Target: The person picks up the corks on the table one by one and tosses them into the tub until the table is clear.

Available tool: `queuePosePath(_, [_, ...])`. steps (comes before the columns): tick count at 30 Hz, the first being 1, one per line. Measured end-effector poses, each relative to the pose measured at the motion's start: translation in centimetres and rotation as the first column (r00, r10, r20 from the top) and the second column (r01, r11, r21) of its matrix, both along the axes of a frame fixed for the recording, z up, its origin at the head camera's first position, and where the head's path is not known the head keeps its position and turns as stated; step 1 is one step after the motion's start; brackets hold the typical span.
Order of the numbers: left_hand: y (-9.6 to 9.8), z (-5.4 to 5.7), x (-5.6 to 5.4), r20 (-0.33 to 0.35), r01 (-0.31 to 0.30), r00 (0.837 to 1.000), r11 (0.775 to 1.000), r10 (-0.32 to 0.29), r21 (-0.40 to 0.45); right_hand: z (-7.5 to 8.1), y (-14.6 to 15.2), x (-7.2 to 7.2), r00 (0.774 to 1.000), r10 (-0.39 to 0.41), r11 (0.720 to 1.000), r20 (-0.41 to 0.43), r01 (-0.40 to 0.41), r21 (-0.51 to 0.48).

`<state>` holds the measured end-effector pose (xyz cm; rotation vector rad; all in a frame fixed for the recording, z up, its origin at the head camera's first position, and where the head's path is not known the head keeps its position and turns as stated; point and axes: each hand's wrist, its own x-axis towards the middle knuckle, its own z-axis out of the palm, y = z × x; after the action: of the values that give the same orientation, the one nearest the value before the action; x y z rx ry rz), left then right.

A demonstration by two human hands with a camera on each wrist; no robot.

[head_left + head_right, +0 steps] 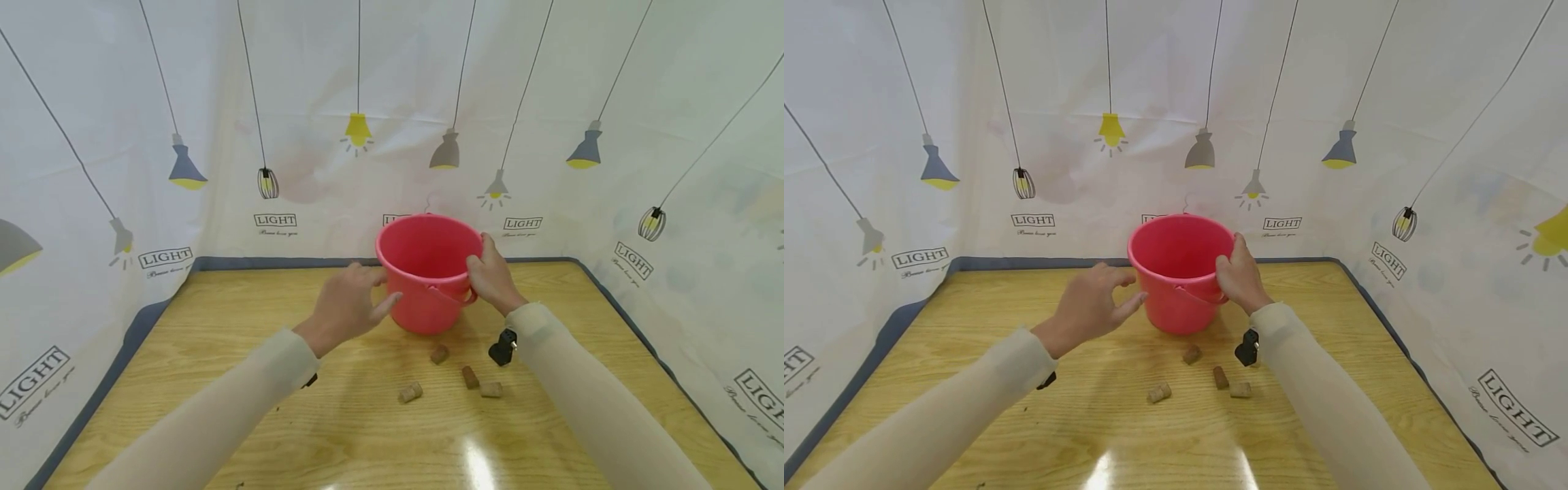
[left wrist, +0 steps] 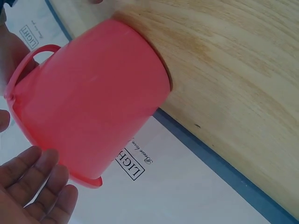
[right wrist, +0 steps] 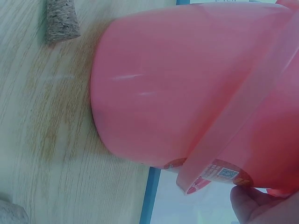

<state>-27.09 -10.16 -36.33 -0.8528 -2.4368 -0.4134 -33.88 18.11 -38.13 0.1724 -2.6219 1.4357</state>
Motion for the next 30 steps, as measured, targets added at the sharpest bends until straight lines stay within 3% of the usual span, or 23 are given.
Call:
queuePosePath(5, [0.0,-0.6,0.1,0.005,0.044,0.999,0.999,-0.044,0.015,0.0,0.0,0.0,1.0,-0.001,1.0,0.003,0.001,0.0])
queuePosePath(11, [-0.1,-1.2,0.3,0.026,0.046,0.999,0.999,-0.046,0.005,-0.1,0.0,0.0,1.0,-0.002,1.0,0.001,0.002,-0.001])
queuePosePath(30, [0.0,-3.3,0.8,0.104,0.073,0.993,0.988,-0.059,-0.139,0.1,-0.1,0.0,0.999,-0.03,0.999,-0.026,0.031,0.036])
